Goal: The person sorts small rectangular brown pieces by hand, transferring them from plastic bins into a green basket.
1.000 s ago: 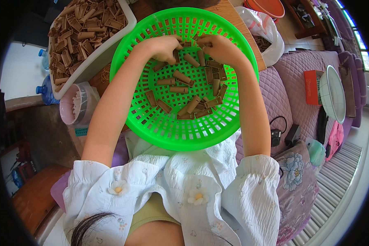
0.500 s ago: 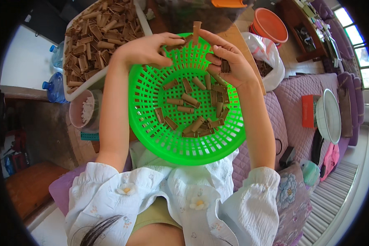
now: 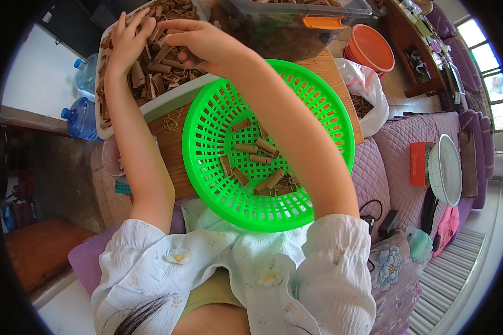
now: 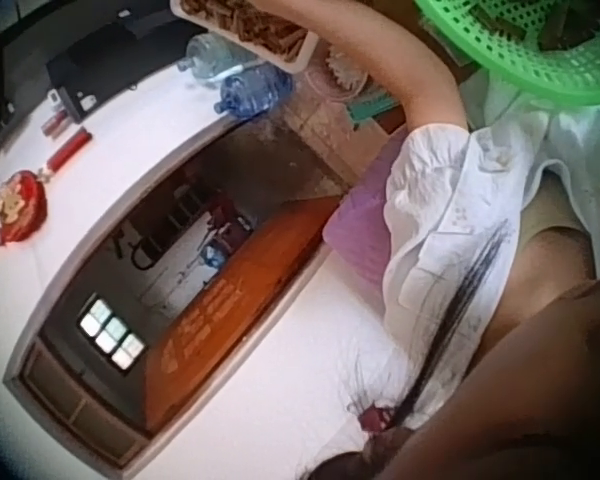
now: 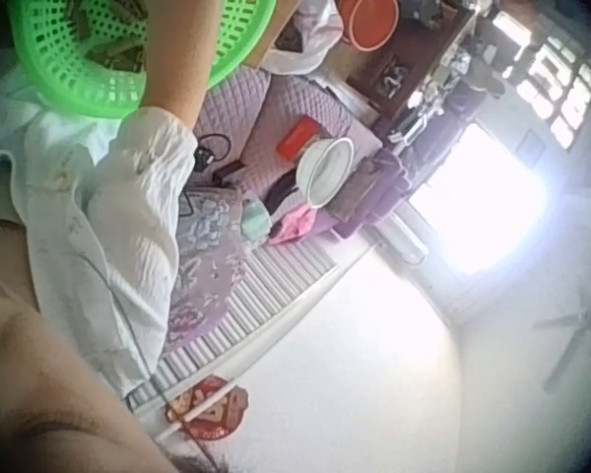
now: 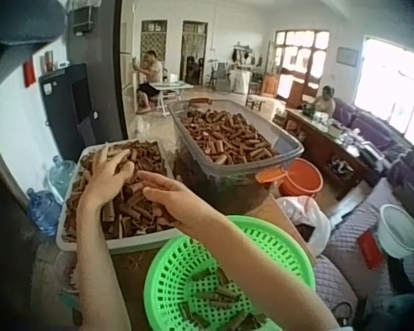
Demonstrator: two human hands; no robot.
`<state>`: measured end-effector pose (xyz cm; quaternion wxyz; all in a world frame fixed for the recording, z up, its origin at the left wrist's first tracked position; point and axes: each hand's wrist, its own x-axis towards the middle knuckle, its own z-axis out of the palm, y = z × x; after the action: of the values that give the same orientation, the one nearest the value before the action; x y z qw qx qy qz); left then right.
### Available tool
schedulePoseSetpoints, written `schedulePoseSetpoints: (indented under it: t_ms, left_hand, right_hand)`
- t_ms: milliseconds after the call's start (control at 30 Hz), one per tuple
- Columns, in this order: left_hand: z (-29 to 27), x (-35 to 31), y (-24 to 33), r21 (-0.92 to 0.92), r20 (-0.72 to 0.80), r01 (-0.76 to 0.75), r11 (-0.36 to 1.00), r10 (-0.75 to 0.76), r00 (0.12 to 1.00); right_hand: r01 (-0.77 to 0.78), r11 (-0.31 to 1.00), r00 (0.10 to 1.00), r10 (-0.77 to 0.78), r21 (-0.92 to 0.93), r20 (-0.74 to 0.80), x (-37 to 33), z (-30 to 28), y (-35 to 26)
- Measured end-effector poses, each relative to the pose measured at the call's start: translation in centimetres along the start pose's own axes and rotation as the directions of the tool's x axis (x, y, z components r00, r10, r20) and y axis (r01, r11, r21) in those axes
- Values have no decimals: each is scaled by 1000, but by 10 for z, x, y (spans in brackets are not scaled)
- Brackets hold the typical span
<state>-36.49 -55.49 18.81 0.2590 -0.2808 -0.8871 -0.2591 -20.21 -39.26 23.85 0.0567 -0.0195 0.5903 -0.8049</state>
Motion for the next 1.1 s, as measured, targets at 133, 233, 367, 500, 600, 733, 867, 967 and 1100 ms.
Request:
schedulePoseSetpoints:
  t_ms: [133,233,367,500,600,733,867,967,1100]
  left_hand:
    - [-23,-6,77,-31,-128,-102,994,97,987]
    - [-96,3,174,-288,623,351,891,-104,775]
    - [-35,-45,195,-238,764,-107,965,254,593]
    - [30,-91,232,-58,947,-230,971,127,295]
    - [66,-123,225,21,991,-347,938,27,134]
    - [80,-134,216,-5,992,-390,921,55,117]
    - [68,-123,222,-129,965,-279,952,185,186]
    - [69,-125,229,-315,848,-216,924,377,373]
    - [68,-136,236,-232,822,-225,946,314,475]
  right_hand:
    - [-47,882,997,16,-469,-71,-32,-42,-13]
    - [-132,849,981,38,-512,-190,-75,-76,-23]
    - [-81,995,936,53,-66,-349,-120,-117,-13]
    - [96,887,873,143,452,-467,-168,-164,12]
    - [68,887,870,172,458,-463,-183,-161,23]
    - [72,899,837,180,432,-516,-187,-150,26]
    - [-5,960,892,130,279,-432,-194,-150,29]
    - [-153,988,902,145,12,-406,-195,-155,33]
    - [-302,911,893,167,-280,-418,-191,-152,36]
